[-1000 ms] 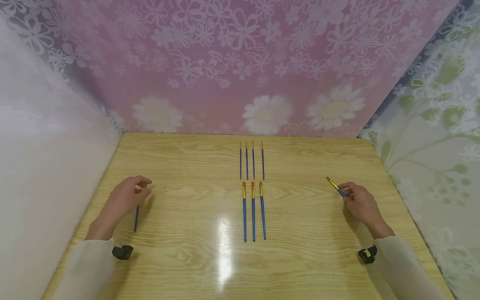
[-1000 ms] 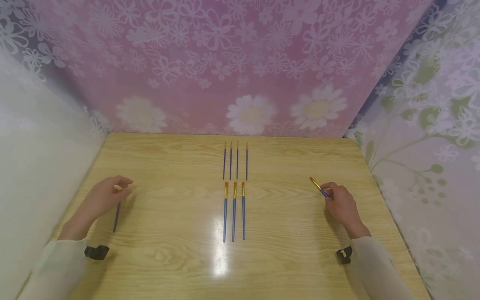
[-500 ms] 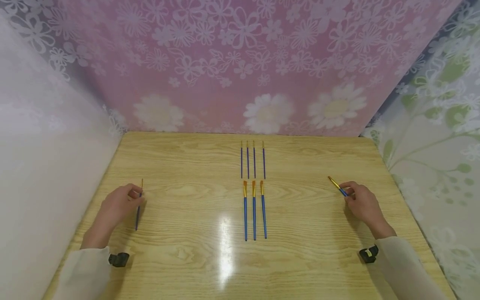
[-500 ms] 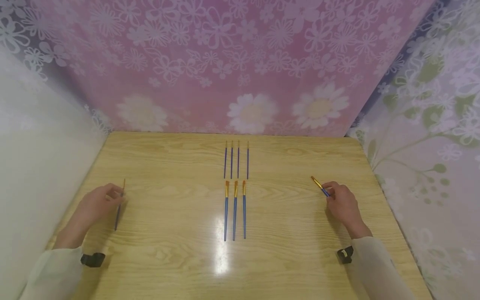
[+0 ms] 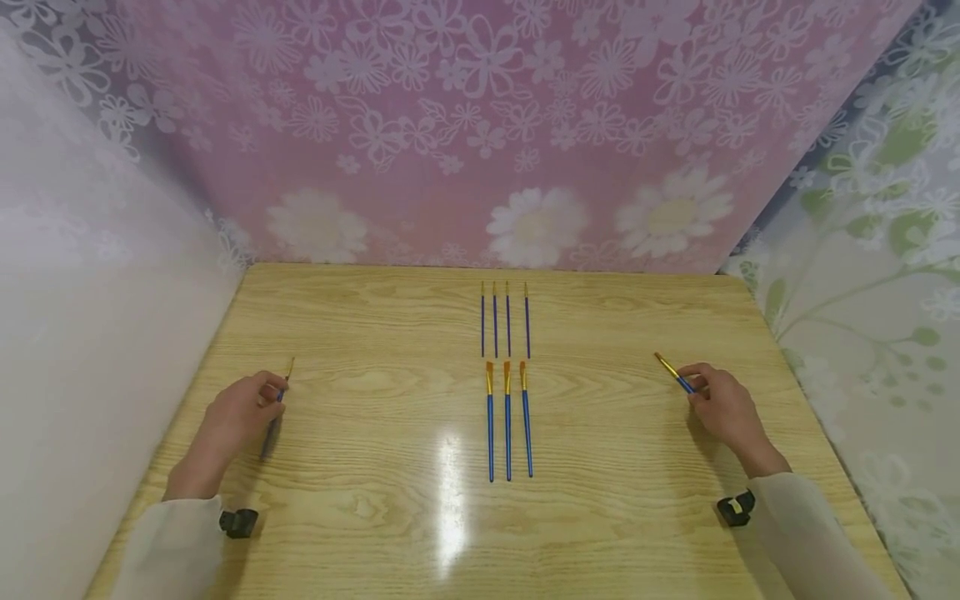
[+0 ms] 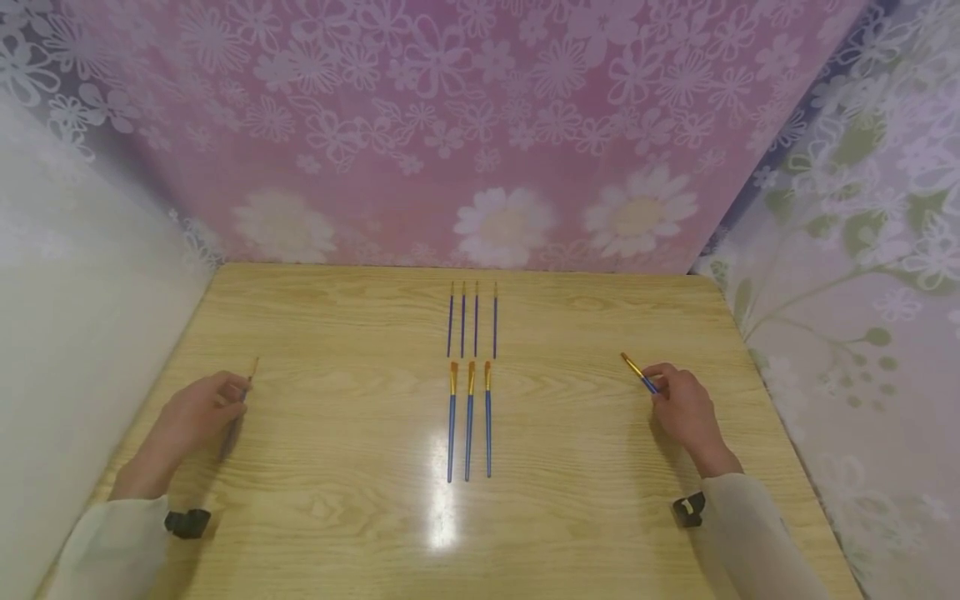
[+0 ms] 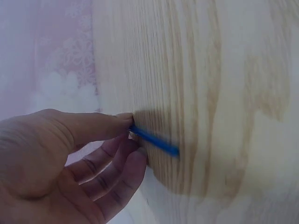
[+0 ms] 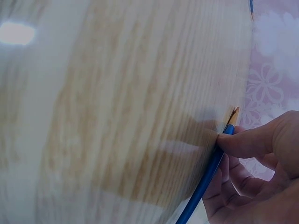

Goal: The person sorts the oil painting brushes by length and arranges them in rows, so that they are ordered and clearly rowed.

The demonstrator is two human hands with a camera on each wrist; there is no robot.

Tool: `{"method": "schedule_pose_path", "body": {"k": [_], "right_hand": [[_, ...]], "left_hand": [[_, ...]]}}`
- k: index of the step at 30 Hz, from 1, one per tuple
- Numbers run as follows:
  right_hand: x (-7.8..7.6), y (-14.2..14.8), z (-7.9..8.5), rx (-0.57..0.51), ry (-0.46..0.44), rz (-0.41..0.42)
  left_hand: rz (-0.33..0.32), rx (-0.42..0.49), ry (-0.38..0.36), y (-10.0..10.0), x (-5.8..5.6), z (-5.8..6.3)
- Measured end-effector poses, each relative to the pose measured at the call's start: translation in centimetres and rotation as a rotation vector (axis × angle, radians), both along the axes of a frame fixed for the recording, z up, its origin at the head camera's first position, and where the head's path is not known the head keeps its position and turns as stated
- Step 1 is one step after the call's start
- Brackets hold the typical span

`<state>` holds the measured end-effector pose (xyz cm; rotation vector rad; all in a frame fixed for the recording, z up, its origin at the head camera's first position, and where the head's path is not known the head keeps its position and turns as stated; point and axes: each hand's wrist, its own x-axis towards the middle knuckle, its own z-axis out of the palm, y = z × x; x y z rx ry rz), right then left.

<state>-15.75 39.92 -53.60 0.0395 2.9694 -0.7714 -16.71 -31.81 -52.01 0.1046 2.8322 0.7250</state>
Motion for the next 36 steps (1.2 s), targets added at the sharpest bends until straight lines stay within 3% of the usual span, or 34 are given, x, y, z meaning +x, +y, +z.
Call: {"method": "schedule_pose_path", "body": {"k": [24,32,36], "right_hand": [[0.3,0.0,-0.3,-0.005,0.009,-0.006],[0.2,-0.1,0.0,0.003,0.019,0.005],[0.1,-0.1,0.0,0.004,0.022,0.005]], "left_hand": [[-0.046,-0.07,0.033,-0.6,-0.2,-0.5],[-0.101,-0.05,0.186,0.1,-0.4,-0.7],[-0.12,-0.027,0.199,0.9,-1.1,-0.4]]}}
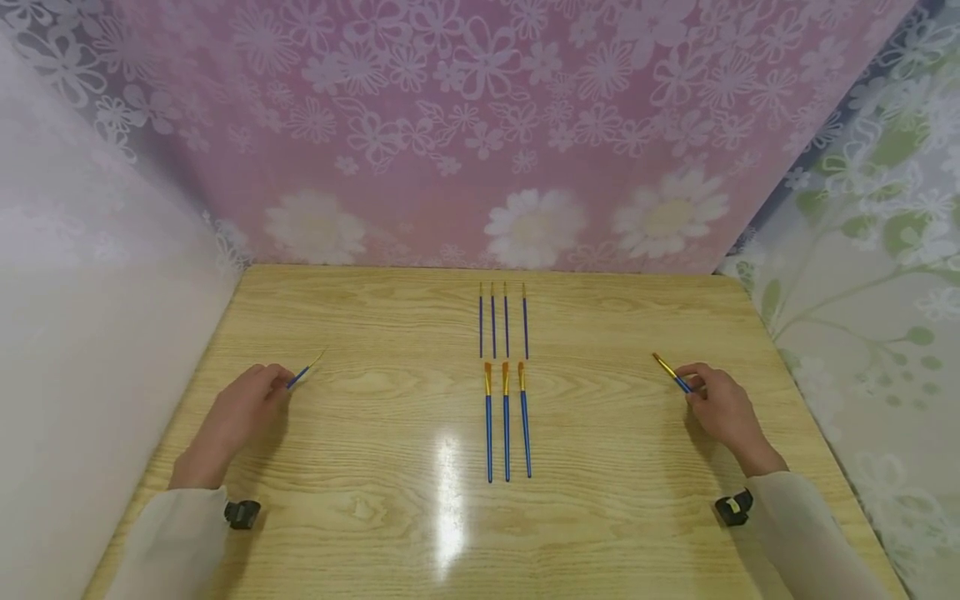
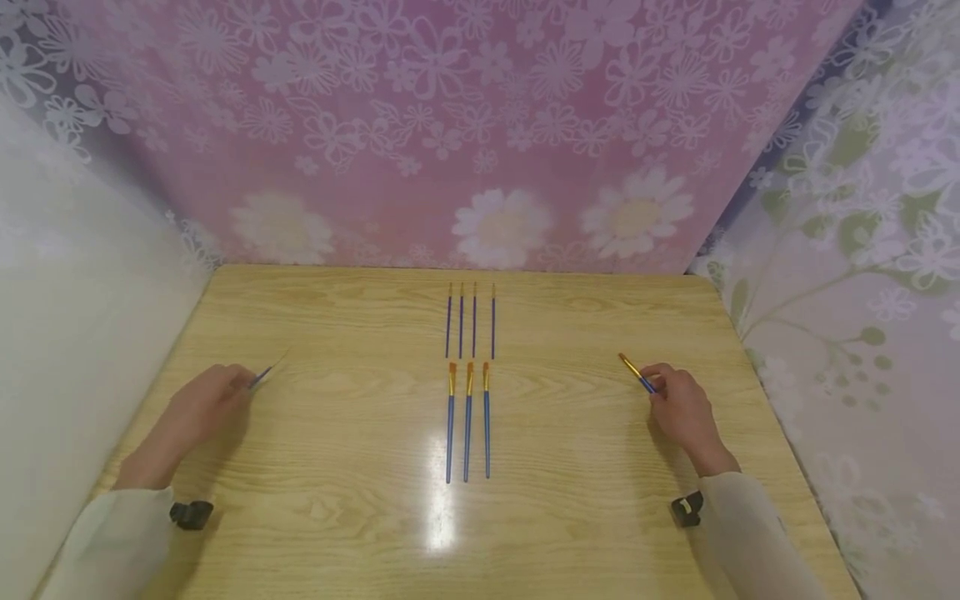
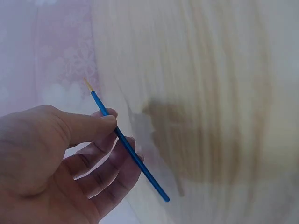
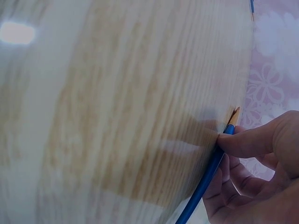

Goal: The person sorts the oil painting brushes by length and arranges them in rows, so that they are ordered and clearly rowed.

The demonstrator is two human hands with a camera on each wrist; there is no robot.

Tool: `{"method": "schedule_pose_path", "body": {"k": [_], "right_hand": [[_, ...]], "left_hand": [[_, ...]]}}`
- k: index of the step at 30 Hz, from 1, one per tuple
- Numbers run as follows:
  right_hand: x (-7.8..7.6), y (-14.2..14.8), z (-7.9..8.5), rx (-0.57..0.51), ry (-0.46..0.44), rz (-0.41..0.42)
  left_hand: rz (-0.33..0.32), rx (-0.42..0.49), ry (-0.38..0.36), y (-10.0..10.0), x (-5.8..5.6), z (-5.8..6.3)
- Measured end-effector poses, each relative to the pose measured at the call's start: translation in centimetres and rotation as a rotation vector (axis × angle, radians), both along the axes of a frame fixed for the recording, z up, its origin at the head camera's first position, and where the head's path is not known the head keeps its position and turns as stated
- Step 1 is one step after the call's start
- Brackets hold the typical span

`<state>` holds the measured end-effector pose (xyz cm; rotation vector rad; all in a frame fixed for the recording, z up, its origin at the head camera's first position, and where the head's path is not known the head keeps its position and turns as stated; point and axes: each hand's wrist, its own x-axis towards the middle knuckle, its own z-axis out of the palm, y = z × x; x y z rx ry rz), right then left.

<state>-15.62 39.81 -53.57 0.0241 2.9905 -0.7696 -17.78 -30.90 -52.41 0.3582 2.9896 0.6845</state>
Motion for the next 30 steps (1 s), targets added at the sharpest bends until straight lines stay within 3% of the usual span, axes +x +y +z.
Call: {"method": "schedule_pose_path", "body": {"k": [14,21,30], "right_hand": [[0.0,-0.4,0.1,-0.006,-0.016,-0.005],[0.1,-2.4,0.2,-0.009,0.043,0.01],[0.8,-5.9,0.8,-0.018,0.128,0.047]], "left_hand": [[-0.005,0.124,-0.16,5.4,-3.5,1.8],[-0.076,0.146,-0.129,8.5,-5.1,2.0],[-0.113,0.156,-0.152,12.2,-6.6,1.6]]}}
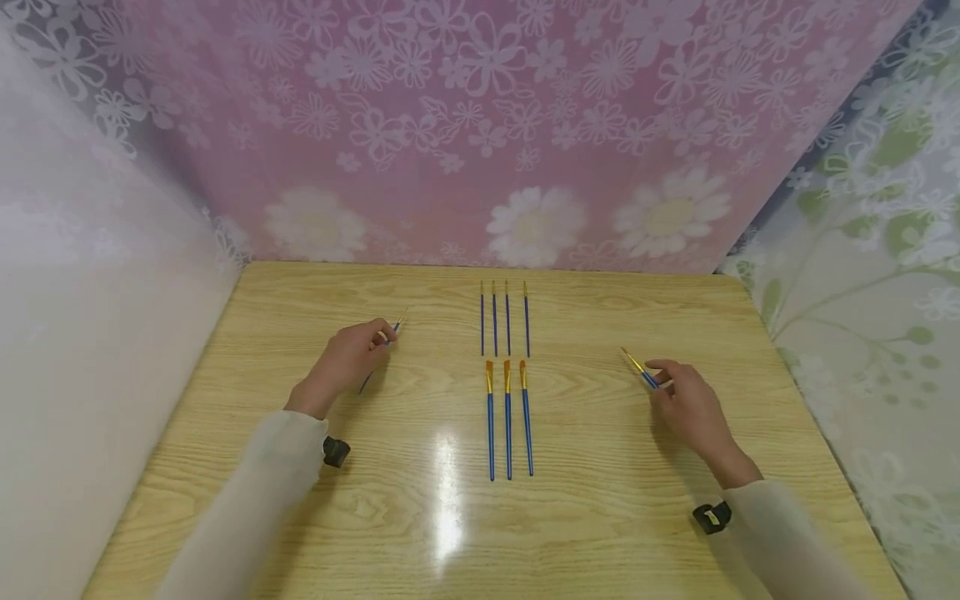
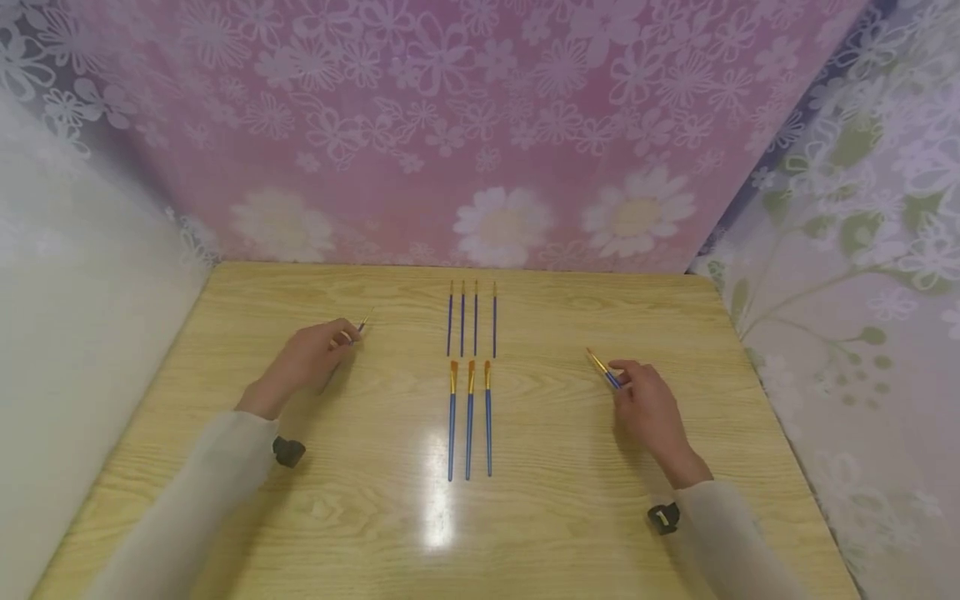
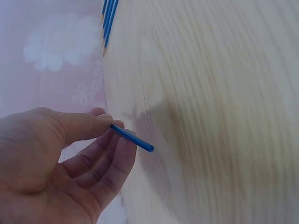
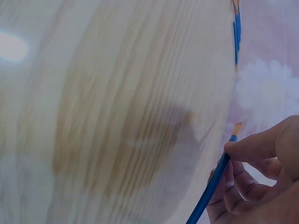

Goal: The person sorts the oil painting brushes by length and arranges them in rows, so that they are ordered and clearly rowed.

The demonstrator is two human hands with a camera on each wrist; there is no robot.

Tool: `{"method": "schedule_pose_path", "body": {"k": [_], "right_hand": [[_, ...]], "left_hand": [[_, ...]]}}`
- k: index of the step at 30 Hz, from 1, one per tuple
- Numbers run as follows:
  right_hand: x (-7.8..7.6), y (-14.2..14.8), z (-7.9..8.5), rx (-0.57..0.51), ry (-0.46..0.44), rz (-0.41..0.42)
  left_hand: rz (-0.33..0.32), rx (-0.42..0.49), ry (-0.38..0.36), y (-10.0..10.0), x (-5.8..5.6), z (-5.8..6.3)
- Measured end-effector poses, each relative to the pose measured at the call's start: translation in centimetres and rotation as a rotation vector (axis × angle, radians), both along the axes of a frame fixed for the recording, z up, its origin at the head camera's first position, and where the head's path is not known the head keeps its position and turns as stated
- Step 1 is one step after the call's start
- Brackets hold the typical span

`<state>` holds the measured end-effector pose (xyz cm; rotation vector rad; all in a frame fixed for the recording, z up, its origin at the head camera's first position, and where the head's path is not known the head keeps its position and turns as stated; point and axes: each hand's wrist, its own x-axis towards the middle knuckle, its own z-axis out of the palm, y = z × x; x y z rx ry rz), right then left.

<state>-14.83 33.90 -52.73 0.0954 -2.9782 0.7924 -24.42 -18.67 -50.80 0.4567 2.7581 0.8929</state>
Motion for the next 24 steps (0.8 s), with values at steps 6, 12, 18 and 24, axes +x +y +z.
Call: {"method": "schedule_pose_path", "body": {"k": [6,12,18,24], "right_hand": [[0.7,-2.3,0.7,-0.019,0.008,0.05],[1.4,-4.4,0.8,-0.012,0.011,0.085],[2.0,-6.6,1.2,-0.03,0.023,0.109],[2.0,-8.5,1.1,-0.067,0.02,0.137]], "left_hand": [[-0.01,0.003,-0.028,2.3,-0.8,0.1],[-0.006,-0.003,-0.041,4.2,-1.6,0.2],[-0.007,-0.003,-0.057,6.0,-2.7,-0.3],[-0.022,0.004,-0.046,7.6,-3.8,-0.8]]}}
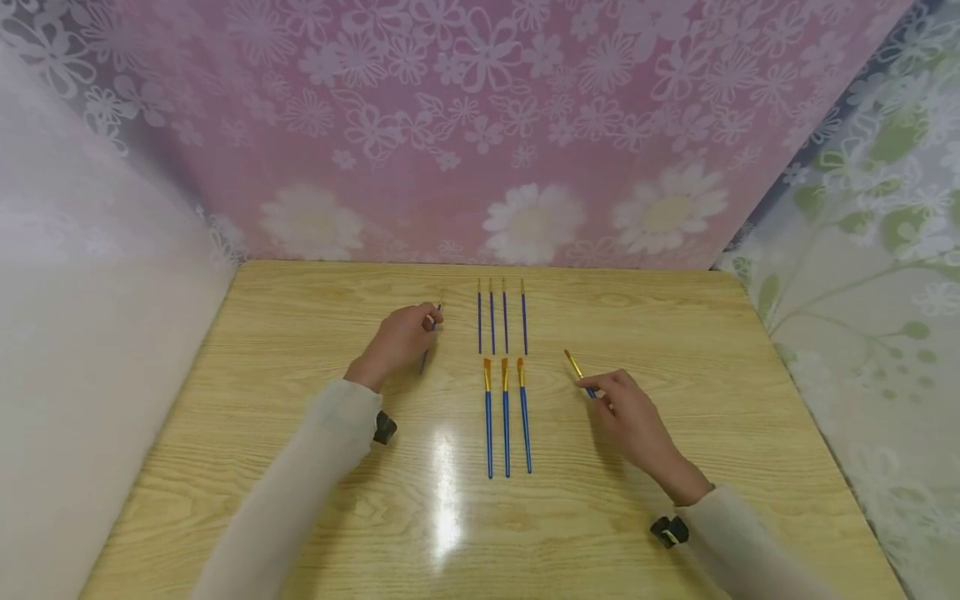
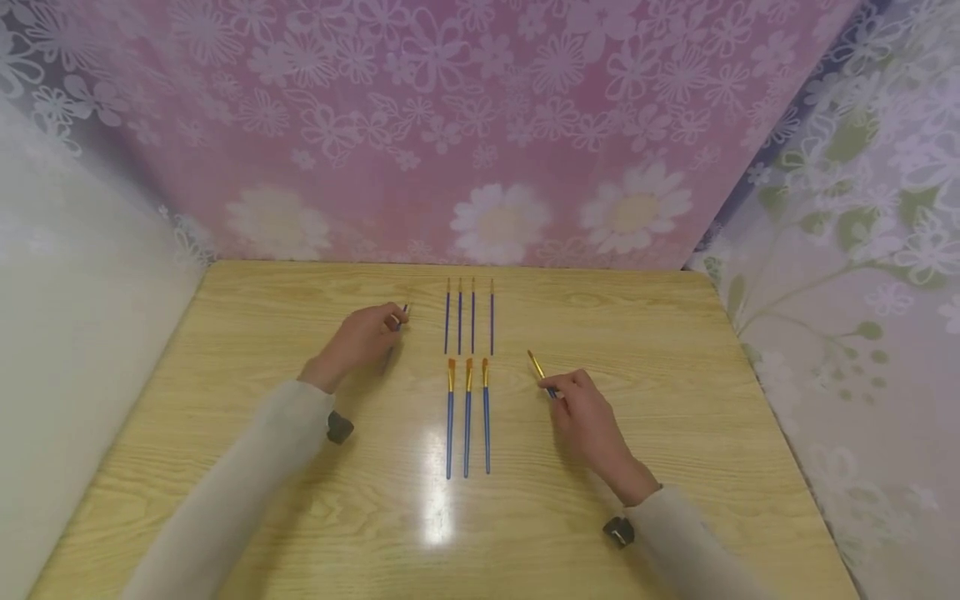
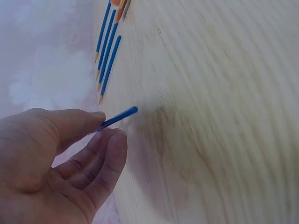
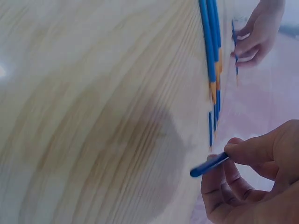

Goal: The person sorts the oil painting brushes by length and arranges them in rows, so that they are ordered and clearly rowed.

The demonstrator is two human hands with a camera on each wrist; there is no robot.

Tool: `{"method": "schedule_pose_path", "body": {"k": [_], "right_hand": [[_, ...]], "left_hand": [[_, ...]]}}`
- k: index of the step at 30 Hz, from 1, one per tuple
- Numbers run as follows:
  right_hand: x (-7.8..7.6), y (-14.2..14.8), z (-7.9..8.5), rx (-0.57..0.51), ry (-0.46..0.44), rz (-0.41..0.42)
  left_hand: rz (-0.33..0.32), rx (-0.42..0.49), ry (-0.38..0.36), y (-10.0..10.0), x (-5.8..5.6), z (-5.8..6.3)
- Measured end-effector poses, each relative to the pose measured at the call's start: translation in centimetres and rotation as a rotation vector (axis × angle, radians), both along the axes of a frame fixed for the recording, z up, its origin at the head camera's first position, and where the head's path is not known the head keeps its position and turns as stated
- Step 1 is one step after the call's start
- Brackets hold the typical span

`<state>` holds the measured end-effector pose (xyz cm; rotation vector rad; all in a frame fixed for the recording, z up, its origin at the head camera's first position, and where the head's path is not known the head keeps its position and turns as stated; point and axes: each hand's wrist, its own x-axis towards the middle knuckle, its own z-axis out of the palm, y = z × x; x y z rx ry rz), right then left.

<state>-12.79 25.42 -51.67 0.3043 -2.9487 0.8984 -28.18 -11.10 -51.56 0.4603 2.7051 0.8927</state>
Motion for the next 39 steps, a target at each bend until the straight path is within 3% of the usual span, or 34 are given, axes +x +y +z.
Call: {"method": "schedule_pose_path", "body": {"k": [11,17,22,29,39], "right_hand": [[0.0,-4.0,0.5,-0.127,-0.113,0.042],[-0.5,-7.4,0.8,-0.25,-0.195,0.055],[-1.1,-10.5,0.9,-0.292,-0.22,0.077],[-1.7,-13.8,0.6,-0.267,-0.206,0.103],[-2.5,-16.5,0.2,-0.081,-0.148,0.14]], "left_hand": [[0.006,0.009,0.029,3.4,-1.8,-0.1],[0.001,-0.013,0.04,4.0,-2.4,0.0],[-0.017,-0.046,0.057,4.4,-2.9,-0.1],[-0.032,-0.083,0.049,5.1,-3.3,-0.7],[-0.032,-0.104,0.075,5.5,-3.4,-1.1]]}}
